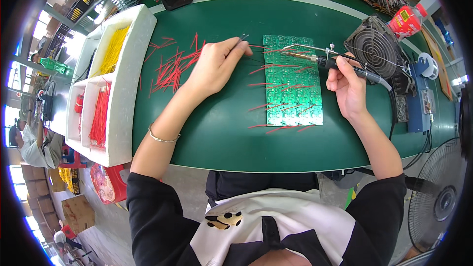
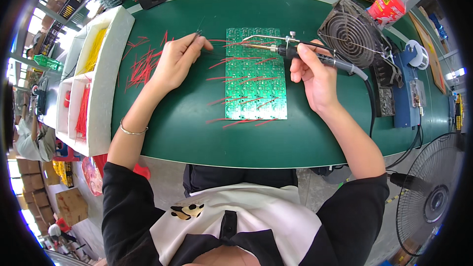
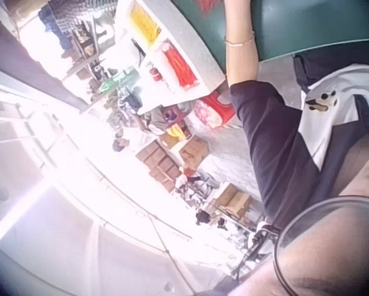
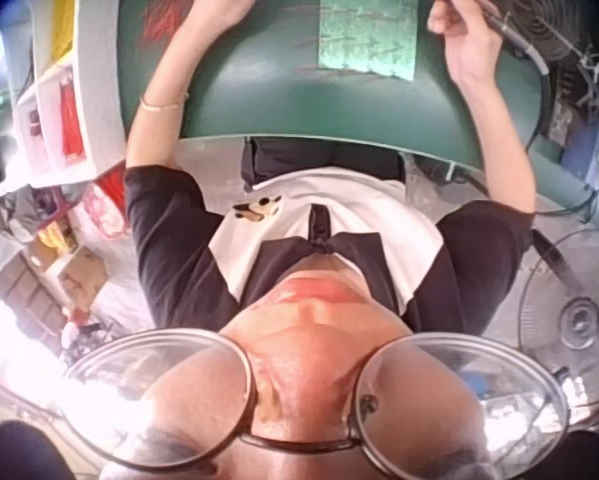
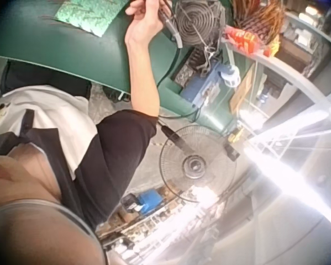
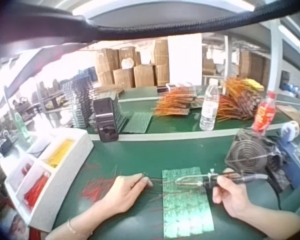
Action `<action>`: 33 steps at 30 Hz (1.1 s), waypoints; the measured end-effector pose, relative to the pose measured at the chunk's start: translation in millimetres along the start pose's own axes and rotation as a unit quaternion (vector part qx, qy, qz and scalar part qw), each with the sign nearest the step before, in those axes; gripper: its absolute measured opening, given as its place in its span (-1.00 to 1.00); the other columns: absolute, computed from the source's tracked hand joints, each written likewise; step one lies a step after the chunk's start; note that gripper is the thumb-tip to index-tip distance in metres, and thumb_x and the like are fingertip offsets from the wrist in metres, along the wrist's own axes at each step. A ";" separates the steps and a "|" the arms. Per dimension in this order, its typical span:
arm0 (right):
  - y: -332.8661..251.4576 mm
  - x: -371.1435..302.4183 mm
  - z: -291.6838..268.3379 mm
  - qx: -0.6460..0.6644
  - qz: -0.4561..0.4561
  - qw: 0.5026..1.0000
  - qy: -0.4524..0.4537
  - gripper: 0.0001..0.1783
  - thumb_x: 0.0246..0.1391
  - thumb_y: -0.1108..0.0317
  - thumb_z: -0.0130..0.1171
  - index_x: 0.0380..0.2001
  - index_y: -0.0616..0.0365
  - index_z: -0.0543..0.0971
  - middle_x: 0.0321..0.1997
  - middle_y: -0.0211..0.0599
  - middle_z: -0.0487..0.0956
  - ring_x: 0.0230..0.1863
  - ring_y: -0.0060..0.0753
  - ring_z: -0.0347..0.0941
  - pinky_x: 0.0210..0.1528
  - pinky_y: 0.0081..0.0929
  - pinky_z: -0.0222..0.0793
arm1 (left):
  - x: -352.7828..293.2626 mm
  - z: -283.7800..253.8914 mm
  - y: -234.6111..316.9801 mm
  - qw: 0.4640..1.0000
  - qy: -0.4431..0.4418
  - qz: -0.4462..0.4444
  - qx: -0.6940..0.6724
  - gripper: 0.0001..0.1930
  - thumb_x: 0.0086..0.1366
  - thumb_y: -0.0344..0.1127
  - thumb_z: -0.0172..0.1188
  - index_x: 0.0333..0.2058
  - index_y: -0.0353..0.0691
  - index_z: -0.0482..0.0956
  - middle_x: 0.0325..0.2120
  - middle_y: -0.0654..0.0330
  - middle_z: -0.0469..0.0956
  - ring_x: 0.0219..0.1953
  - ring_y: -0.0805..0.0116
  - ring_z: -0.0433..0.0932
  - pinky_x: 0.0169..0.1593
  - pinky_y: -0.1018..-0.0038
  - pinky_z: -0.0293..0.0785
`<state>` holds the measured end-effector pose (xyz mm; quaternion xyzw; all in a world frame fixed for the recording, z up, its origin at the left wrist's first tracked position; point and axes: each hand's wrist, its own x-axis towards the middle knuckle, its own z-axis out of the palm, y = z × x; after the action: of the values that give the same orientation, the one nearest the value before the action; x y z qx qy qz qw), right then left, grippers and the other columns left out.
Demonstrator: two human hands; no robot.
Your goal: The person takes wires from a divided tray and solders them onto a circuit board using a soldering iron.
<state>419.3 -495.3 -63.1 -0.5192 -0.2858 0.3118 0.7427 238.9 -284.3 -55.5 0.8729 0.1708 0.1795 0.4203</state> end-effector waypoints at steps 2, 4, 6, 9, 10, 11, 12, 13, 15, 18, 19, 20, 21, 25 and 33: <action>-1.4 -0.6 -0.5 0.008 -0.025 1.000 -0.015 -0.84 0.07 0.32 0.04 -0.51 0.15 0.38 -0.67 -0.32 0.43 -0.71 -0.59 0.30 -0.62 -0.67 0.25 | 0.0 -7.4 1.9 0.984 0.088 0.087 0.127 -0.73 0.29 -0.29 -0.12 -0.44 -0.37 0.46 -0.68 0.22 0.33 -0.61 0.45 0.29 -0.47 0.54 0.23; -6.1 -2.6 -0.7 0.016 -0.050 0.998 -0.033 -0.83 0.07 0.32 0.05 -0.50 0.16 0.38 -0.67 -0.31 0.43 -0.71 -0.58 0.30 -0.61 -0.66 0.26 | 2.8 -19.9 6.1 0.959 0.173 0.169 0.150 -0.75 0.29 -0.33 -0.13 -0.45 -0.36 0.45 -0.63 0.17 0.37 -0.54 0.38 0.37 -0.39 0.54 0.30; -9.7 -4.5 -4.9 -0.010 -0.091 0.995 -0.037 -0.83 0.06 0.31 0.07 -0.46 0.19 0.39 -0.63 -0.29 0.45 -0.68 -0.56 0.32 -0.60 -0.67 0.26 | 2.9 -25.4 16.9 0.960 0.195 0.176 0.096 -0.77 0.29 -0.33 -0.11 -0.40 -0.35 0.47 -0.66 0.20 0.33 -0.56 0.44 0.31 -0.43 0.57 0.26; -13.4 -2.9 -7.9 -0.040 -0.107 0.993 -0.014 -0.84 0.05 0.34 0.09 -0.43 0.21 0.39 -0.59 -0.26 0.46 -0.66 -0.56 0.34 -0.59 -0.67 0.26 | -9.2 -19.9 45.5 0.988 0.119 0.097 0.037 -0.79 0.28 -0.33 -0.10 -0.34 -0.34 0.47 -0.69 0.25 0.24 -0.61 0.49 0.20 -0.48 0.60 0.17; -13.1 -1.3 -9.5 -0.043 -0.107 0.993 -0.014 -0.84 0.05 0.34 0.09 -0.43 0.21 0.39 -0.59 -0.26 0.46 -0.66 -0.56 0.34 -0.59 -0.67 0.26 | -13.4 -17.0 49.4 0.995 0.068 0.075 0.013 -0.81 0.29 -0.35 -0.11 -0.22 -0.30 0.43 -0.72 0.28 0.17 -0.63 0.51 0.10 -0.52 0.60 0.09; -13.3 -2.1 -13.6 -0.068 -0.105 0.992 -0.006 -0.85 0.05 0.36 0.09 -0.42 0.21 0.40 -0.58 -0.26 0.47 -0.65 -0.57 0.35 -0.58 -0.68 0.27 | -17.5 -12.2 51.5 0.996 0.044 0.078 0.025 -0.81 0.29 -0.36 -0.11 -0.18 -0.29 0.38 -0.73 0.28 0.16 -0.64 0.52 0.09 -0.53 0.59 0.09; -13.5 -3.0 -18.3 -0.093 -0.102 0.990 0.004 -0.86 0.04 0.38 0.10 -0.41 0.22 0.40 -0.57 -0.26 0.47 -0.64 -0.57 0.36 -0.57 -0.68 0.28 | -20.4 -8.1 51.5 0.996 0.019 0.081 0.035 -0.80 0.29 -0.37 -0.12 -0.14 -0.29 0.33 -0.74 0.29 0.15 -0.65 0.52 0.08 -0.54 0.57 0.08; -13.6 -4.3 -22.9 -0.094 -0.103 0.990 0.004 -0.86 0.04 0.38 0.10 -0.41 0.22 0.40 -0.57 -0.26 0.47 -0.64 -0.57 0.36 -0.57 -0.68 0.28 | -22.6 -7.6 51.6 0.996 -0.009 0.078 0.036 -0.83 0.28 -0.39 -0.14 -0.18 -0.30 0.26 -0.74 0.28 0.16 -0.66 0.52 0.09 -0.55 0.56 0.08; -15.5 -7.6 -30.2 -0.093 -0.106 0.990 0.013 -0.87 0.03 0.42 0.10 -0.41 0.23 0.38 -0.57 -0.26 0.47 -0.62 -0.58 0.37 -0.55 -0.68 0.28 | -25.3 -2.3 38.5 0.997 0.007 0.082 0.007 -0.86 0.28 -0.41 -0.13 -0.22 -0.31 0.25 -0.75 0.28 0.17 -0.66 0.53 0.10 -0.55 0.56 0.08; -27.6 -27.4 -45.6 -0.173 -0.154 0.972 0.048 -0.87 0.02 0.44 0.08 -0.41 0.24 0.37 -0.57 -0.26 0.47 -0.63 -0.58 0.37 -0.54 -0.68 0.29 | -31.2 4.7 27.4 0.997 0.007 0.078 -0.005 -0.90 0.19 -0.51 -0.03 -0.33 -0.33 0.24 -0.76 0.14 0.23 -0.70 0.37 0.18 -0.55 0.49 0.17; -29.8 -33.5 -54.1 -0.183 -0.171 0.966 0.059 -0.87 0.02 0.45 0.08 -0.42 0.24 0.35 -0.58 -0.26 0.47 -0.64 -0.59 0.36 -0.53 -0.68 0.29 | -34.8 3.5 25.2 0.998 -0.011 0.066 0.015 -0.91 0.19 -0.51 -0.03 -0.34 -0.33 0.26 -0.76 0.15 0.23 -0.70 0.38 0.17 -0.56 0.50 0.16; -36.2 -41.5 -63.1 -0.198 -0.182 0.960 0.082 -0.88 0.03 0.45 0.07 -0.42 0.23 0.35 -0.60 -0.27 0.46 -0.65 -0.59 0.35 -0.55 -0.68 0.28 | -37.0 4.8 27.7 0.998 -0.030 0.056 0.030 -0.92 0.18 -0.51 -0.02 -0.35 -0.33 0.28 -0.77 0.16 0.22 -0.70 0.39 0.15 -0.56 0.52 0.16; -40.5 -46.6 -72.2 -0.201 -0.188 0.956 0.098 -0.88 0.03 0.44 0.07 -0.43 0.23 0.35 -0.60 -0.27 0.46 -0.66 -0.58 0.35 -0.56 -0.68 0.28 | -36.8 7.0 26.9 0.997 -0.032 0.059 0.023 -0.92 0.18 -0.51 -0.02 -0.35 -0.33 0.28 -0.77 0.16 0.22 -0.70 0.39 0.15 -0.56 0.52 0.16; -37.2 -59.9 -89.9 -0.200 -0.174 0.952 0.152 -0.87 0.03 0.43 0.08 -0.44 0.22 0.36 -0.62 -0.27 0.46 -0.67 -0.58 0.35 -0.58 -0.68 0.28 | -32.9 16.9 17.5 0.997 -0.023 0.074 -0.021 -0.92 0.17 -0.52 -0.01 -0.34 -0.34 0.31 -0.78 0.16 0.21 -0.71 0.45 0.14 -0.58 0.52 0.13; -29.0 -57.7 -84.5 -0.209 -0.217 0.923 0.238 -0.83 0.03 0.38 0.12 -0.43 0.22 0.37 -0.58 -0.26 0.48 -0.62 -0.51 0.41 -0.53 -0.64 0.35 | -32.3 15.4 11.8 0.997 0.026 0.021 -0.071 -0.91 0.12 -0.45 0.09 -0.45 -0.33 0.38 -0.80 0.38 0.08 -0.69 0.66 -0.02 -0.61 0.62 -0.03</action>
<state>450.3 -596.9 -66.5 -0.6470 -0.2652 -0.0561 0.7127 219.3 -316.1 -60.5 0.8395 0.1501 0.2221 0.4726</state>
